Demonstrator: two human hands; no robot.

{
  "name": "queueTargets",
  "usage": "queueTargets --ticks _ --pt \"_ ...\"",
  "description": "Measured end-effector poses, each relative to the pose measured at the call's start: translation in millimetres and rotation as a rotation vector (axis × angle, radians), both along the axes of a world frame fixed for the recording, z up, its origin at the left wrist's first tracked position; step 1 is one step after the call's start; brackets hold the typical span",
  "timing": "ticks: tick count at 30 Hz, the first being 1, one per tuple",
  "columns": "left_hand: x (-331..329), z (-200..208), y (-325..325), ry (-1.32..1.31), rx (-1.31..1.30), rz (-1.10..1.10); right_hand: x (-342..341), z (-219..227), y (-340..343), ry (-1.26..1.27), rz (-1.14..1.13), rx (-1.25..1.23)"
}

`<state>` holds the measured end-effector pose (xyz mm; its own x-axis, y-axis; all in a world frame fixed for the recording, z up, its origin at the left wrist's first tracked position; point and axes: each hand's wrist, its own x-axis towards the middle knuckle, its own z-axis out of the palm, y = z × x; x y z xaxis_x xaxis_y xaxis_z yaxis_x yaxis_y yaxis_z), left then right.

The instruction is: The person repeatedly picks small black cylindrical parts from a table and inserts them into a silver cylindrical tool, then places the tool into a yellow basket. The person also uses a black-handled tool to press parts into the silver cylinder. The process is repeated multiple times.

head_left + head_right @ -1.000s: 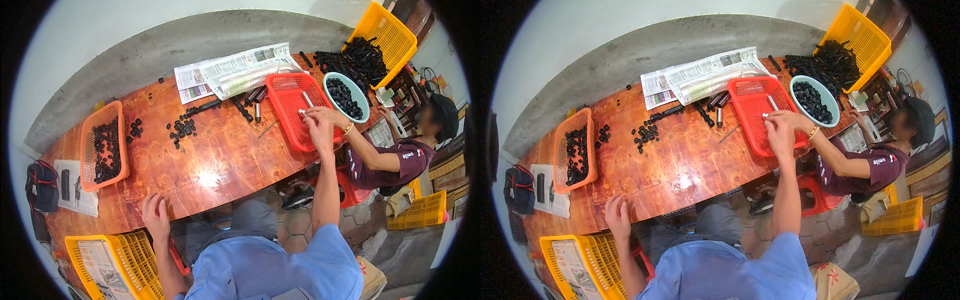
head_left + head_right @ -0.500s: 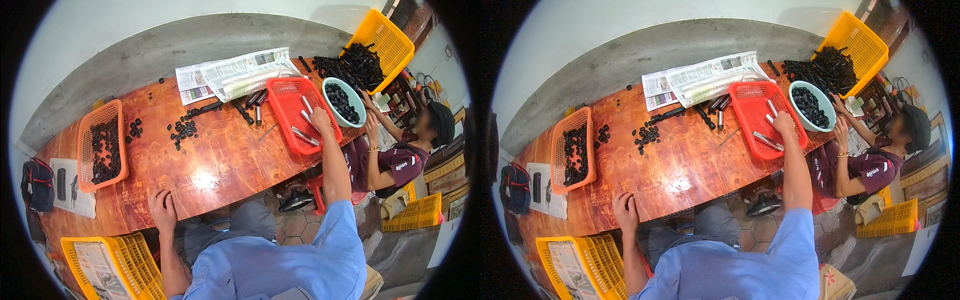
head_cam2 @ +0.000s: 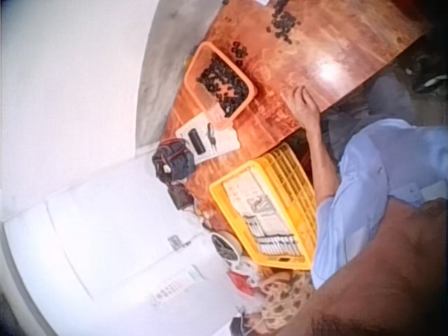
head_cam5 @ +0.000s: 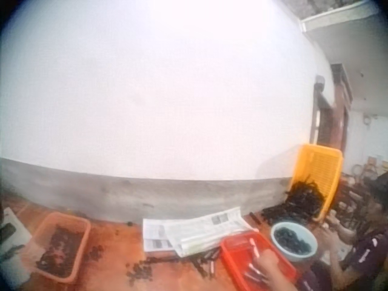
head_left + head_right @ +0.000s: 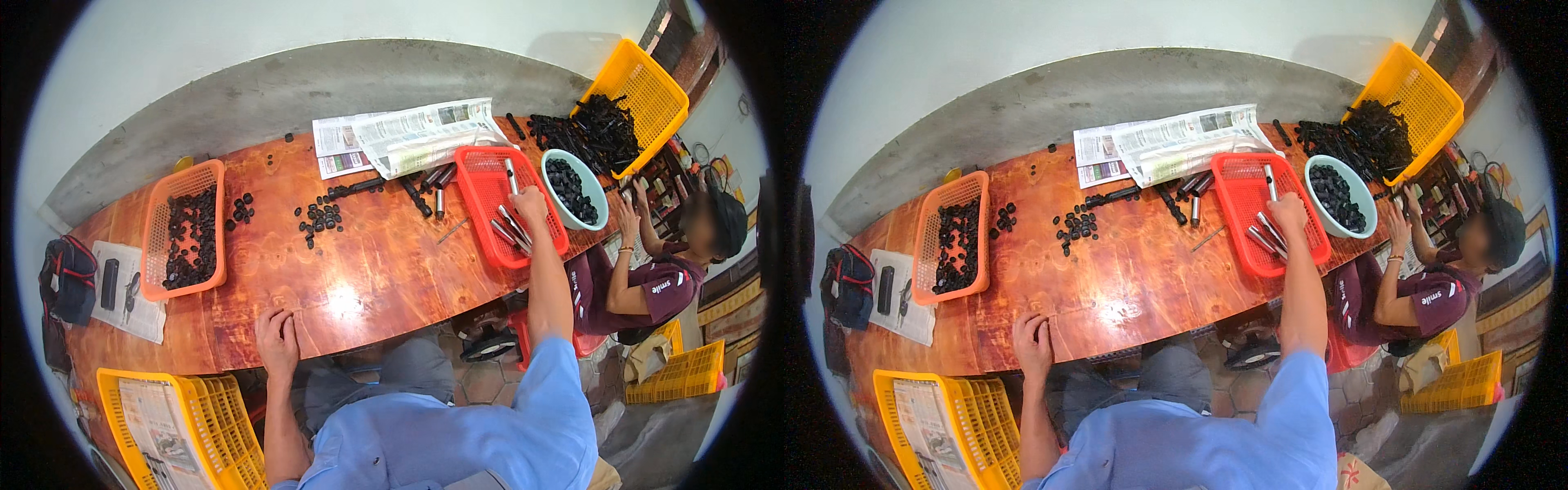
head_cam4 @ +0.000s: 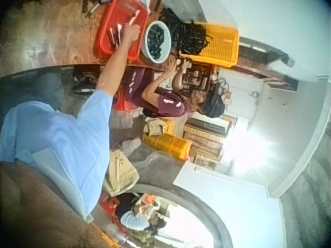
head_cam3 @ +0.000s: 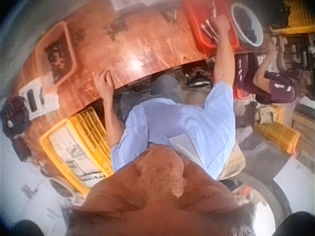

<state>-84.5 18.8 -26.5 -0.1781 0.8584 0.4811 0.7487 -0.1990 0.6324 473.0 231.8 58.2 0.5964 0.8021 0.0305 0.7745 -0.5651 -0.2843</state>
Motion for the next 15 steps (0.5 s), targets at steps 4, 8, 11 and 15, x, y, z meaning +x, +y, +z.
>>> queueTargets --ticks 4,8,11,15 --pt "-1 4 -2 -0.105 -0.023 -0.010 -45 39 -30 0.537 0.317 0.363" --pt "16 3 -5 -0.513 -0.172 -0.148 -142 48 -87 0.840 0.588 0.362" --pt "49 24 0 -0.973 -0.470 -0.354 -218 17 -134 1.011 0.751 0.147" --pt "90 19 15 -1.289 -0.458 -0.464 -299 -27 -175 1.180 0.844 -0.052"
